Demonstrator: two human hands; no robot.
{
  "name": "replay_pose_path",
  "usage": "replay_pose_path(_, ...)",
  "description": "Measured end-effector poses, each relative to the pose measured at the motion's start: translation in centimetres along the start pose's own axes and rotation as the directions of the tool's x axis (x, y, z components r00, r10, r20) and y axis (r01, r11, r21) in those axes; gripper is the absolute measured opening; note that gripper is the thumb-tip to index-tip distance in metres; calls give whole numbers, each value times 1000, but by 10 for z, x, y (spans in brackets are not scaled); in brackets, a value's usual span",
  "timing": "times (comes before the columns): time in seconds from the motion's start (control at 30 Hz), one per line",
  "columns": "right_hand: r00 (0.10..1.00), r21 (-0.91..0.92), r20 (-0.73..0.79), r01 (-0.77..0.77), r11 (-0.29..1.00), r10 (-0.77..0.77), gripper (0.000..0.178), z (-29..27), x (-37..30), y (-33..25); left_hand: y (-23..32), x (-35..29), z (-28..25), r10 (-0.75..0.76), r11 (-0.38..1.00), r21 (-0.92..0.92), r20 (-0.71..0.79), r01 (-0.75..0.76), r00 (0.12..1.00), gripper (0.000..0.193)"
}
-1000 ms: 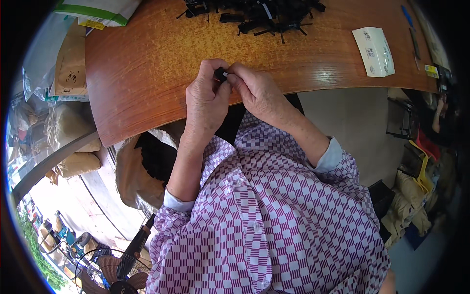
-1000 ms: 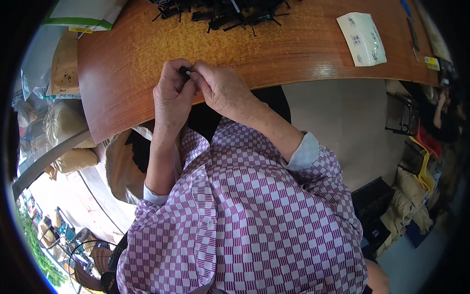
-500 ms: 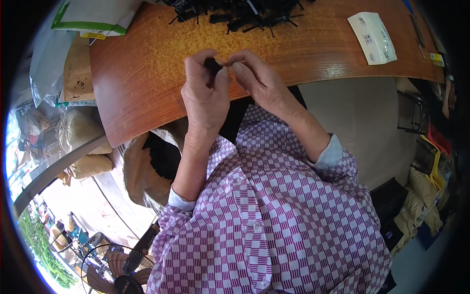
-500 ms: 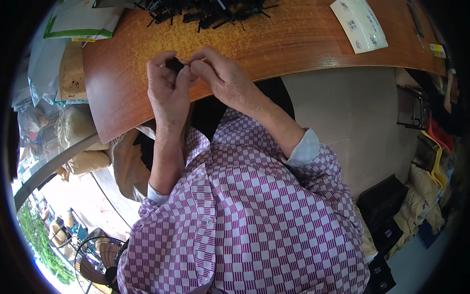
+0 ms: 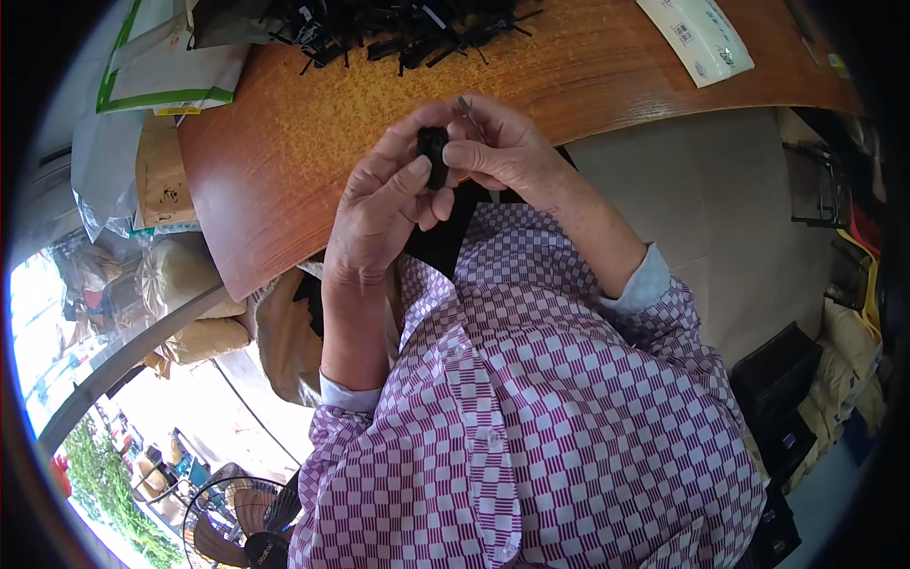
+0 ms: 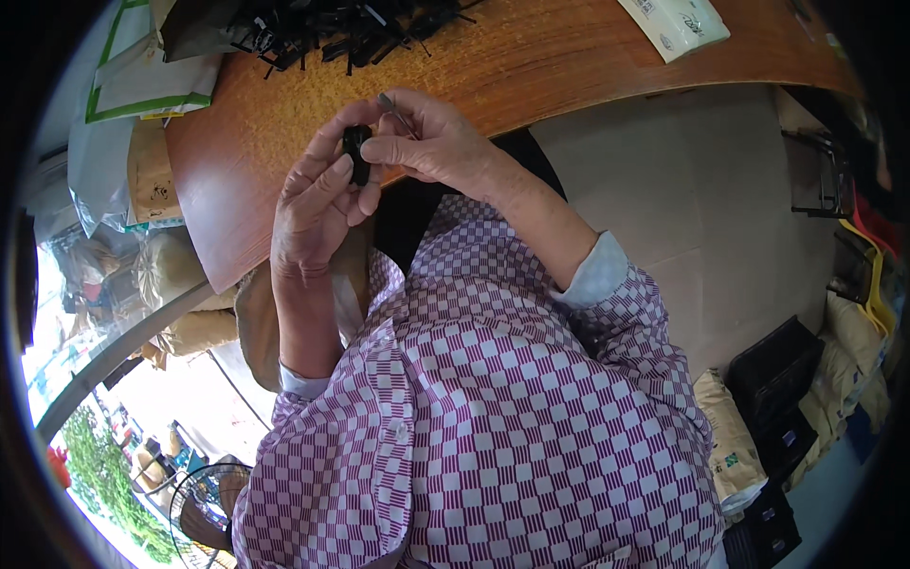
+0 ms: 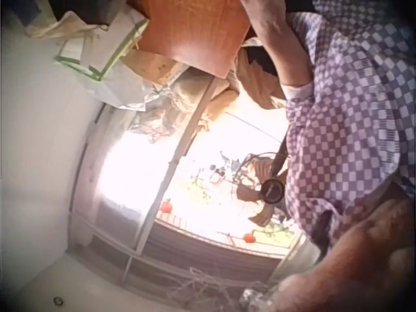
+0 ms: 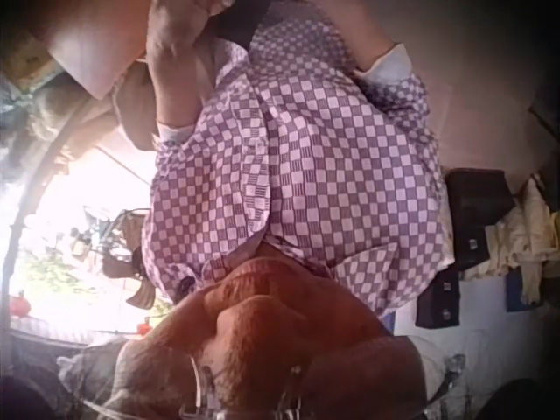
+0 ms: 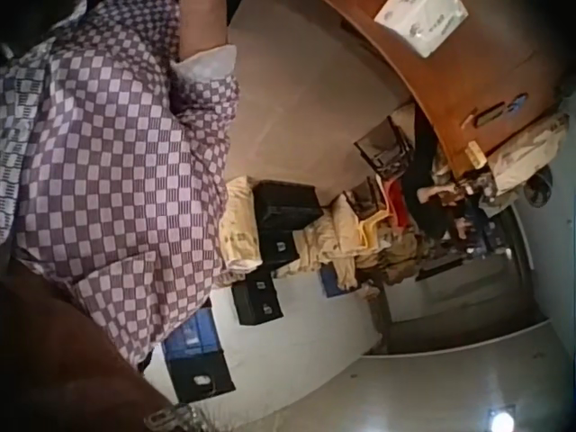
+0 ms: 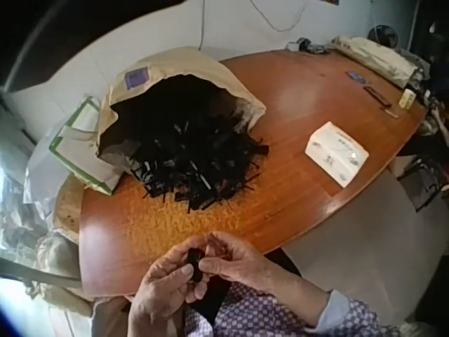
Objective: The recorder is picking up small black plastic parts from a pile and assembling them into larger components at a workbench.
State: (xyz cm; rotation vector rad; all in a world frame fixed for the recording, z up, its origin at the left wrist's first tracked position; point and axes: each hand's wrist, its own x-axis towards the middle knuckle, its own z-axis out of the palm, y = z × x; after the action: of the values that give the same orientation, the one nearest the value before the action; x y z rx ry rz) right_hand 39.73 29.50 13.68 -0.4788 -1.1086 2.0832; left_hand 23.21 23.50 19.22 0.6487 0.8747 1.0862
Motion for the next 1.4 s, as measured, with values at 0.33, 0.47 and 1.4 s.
replay_pose_path(0.33, 997, -329, 12, -70, 942, 79, 28, -5, -2, 3, -10, -11, 0, 25, 924, 382, 3, -25, 1000, 42)
replay_pose_path(0.47, 997, -391, -46, -79, 917, 66, 26, 8, 1, 6, -17, -12, -4, 155, 765, 639, -69, -76, 985, 43)
replay_pose_path(1.4, 998, -894, 15, -13, 447, 60, 26, 32, 46, 11, -41, -7, -49, 439, 773, 603, -282, -198, 853, 39)
